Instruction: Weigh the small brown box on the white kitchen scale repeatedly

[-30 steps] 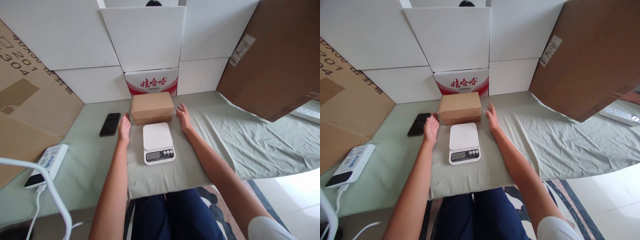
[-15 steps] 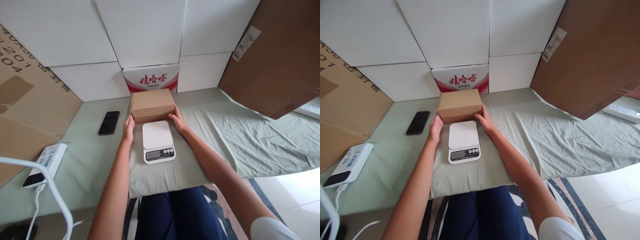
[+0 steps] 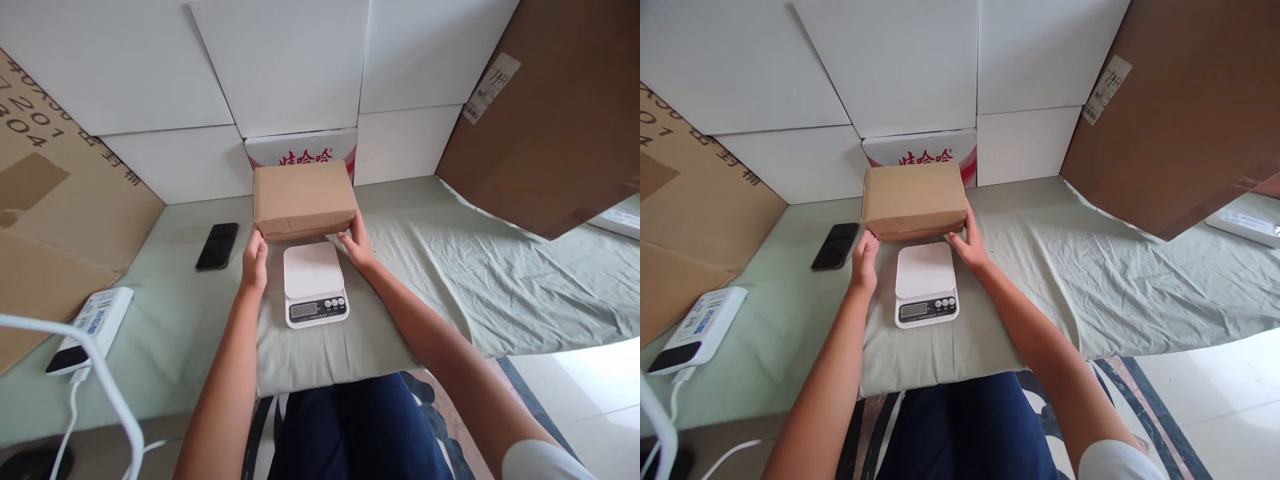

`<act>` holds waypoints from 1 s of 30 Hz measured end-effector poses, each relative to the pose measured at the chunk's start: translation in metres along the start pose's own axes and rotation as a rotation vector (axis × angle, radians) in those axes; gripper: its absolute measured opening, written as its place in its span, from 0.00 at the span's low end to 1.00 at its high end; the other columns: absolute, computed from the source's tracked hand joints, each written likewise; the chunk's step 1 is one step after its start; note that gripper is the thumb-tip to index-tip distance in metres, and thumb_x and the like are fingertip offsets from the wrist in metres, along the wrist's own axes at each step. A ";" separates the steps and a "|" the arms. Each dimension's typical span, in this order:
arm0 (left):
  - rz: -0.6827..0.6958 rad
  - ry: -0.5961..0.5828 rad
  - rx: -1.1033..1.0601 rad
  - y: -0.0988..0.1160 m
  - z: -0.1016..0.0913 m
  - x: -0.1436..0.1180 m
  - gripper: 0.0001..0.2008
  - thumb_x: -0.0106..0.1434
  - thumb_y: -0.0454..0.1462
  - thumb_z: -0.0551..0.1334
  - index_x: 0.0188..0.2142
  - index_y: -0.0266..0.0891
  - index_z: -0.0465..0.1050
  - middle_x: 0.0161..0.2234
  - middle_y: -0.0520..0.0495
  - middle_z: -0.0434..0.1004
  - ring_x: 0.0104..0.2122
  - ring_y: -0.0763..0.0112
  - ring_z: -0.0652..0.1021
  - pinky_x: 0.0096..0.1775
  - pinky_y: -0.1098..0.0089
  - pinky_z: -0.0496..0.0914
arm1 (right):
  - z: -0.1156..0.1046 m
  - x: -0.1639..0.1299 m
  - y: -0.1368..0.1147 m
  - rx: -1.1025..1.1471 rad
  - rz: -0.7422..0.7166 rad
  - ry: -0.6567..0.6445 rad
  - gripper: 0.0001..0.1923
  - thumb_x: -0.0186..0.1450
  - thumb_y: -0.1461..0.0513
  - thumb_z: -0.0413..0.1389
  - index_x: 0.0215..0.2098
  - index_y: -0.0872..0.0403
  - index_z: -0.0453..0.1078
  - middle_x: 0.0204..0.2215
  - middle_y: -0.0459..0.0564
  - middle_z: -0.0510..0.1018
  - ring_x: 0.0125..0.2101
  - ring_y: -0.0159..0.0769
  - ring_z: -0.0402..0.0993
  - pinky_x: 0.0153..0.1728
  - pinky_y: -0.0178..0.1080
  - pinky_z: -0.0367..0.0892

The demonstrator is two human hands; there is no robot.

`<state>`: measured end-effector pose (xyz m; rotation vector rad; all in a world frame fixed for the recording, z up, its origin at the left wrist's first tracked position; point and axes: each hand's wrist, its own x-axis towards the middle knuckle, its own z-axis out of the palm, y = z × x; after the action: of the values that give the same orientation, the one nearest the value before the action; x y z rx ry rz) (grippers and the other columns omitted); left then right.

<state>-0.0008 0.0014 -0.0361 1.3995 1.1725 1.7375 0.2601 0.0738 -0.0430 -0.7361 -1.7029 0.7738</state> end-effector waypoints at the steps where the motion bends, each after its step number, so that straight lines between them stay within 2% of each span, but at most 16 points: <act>1: 0.047 -0.017 0.020 0.007 0.000 -0.007 0.40 0.64 0.63 0.60 0.66 0.40 0.70 0.66 0.36 0.71 0.71 0.49 0.65 0.71 0.56 0.57 | -0.001 -0.005 -0.006 -0.020 -0.023 0.024 0.49 0.67 0.35 0.50 0.76 0.44 0.41 0.76 0.52 0.53 0.75 0.53 0.50 0.73 0.60 0.55; 5: 0.118 0.007 0.040 0.029 -0.003 -0.052 0.44 0.64 0.63 0.59 0.69 0.37 0.65 0.69 0.34 0.68 0.73 0.45 0.61 0.71 0.52 0.56 | -0.006 -0.039 -0.035 -0.067 -0.077 0.054 0.45 0.68 0.36 0.51 0.76 0.42 0.44 0.73 0.55 0.59 0.72 0.56 0.56 0.72 0.64 0.57; 9: 0.058 0.042 0.039 0.036 -0.011 -0.102 0.45 0.62 0.64 0.60 0.67 0.35 0.68 0.67 0.31 0.69 0.71 0.39 0.63 0.70 0.48 0.59 | -0.012 -0.081 -0.057 -0.120 -0.097 0.021 0.42 0.70 0.40 0.52 0.76 0.41 0.43 0.73 0.55 0.57 0.73 0.59 0.54 0.72 0.68 0.54; 12: 0.012 0.050 0.030 0.035 -0.016 -0.123 0.44 0.61 0.64 0.61 0.66 0.36 0.70 0.66 0.30 0.70 0.70 0.38 0.65 0.69 0.46 0.60 | -0.015 -0.099 -0.066 -0.159 -0.083 -0.015 0.43 0.71 0.41 0.51 0.77 0.40 0.41 0.74 0.55 0.55 0.73 0.60 0.52 0.71 0.70 0.54; 16: -0.027 0.062 0.020 0.034 -0.019 -0.129 0.44 0.62 0.64 0.60 0.66 0.36 0.70 0.66 0.29 0.70 0.70 0.38 0.65 0.69 0.45 0.59 | -0.014 -0.103 -0.069 -0.159 -0.049 -0.031 0.44 0.70 0.41 0.52 0.77 0.39 0.40 0.75 0.56 0.54 0.72 0.62 0.54 0.69 0.72 0.56; 21: -0.051 0.064 0.023 0.033 -0.020 -0.128 0.43 0.63 0.63 0.61 0.66 0.36 0.70 0.66 0.29 0.71 0.70 0.39 0.65 0.69 0.45 0.60 | -0.014 -0.101 -0.069 -0.153 -0.042 -0.034 0.40 0.70 0.42 0.53 0.75 0.40 0.47 0.71 0.58 0.59 0.70 0.62 0.57 0.67 0.72 0.58; 26: -0.052 0.060 0.017 0.035 -0.019 -0.129 0.42 0.63 0.62 0.61 0.66 0.37 0.70 0.66 0.30 0.71 0.70 0.38 0.65 0.69 0.44 0.60 | -0.013 -0.101 -0.073 -0.147 -0.031 -0.003 0.40 0.70 0.41 0.53 0.75 0.40 0.47 0.65 0.59 0.65 0.66 0.60 0.62 0.65 0.69 0.62; 30: -0.057 0.061 0.024 0.037 -0.018 -0.128 0.43 0.62 0.63 0.61 0.67 0.37 0.69 0.67 0.30 0.69 0.70 0.39 0.64 0.70 0.45 0.59 | -0.014 -0.100 -0.074 -0.152 -0.032 0.013 0.39 0.71 0.41 0.51 0.75 0.39 0.47 0.66 0.57 0.66 0.64 0.58 0.65 0.61 0.65 0.68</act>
<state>0.0166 -0.1303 -0.0582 1.3223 1.2582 1.7423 0.2900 -0.0479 -0.0374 -0.8141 -1.7715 0.6205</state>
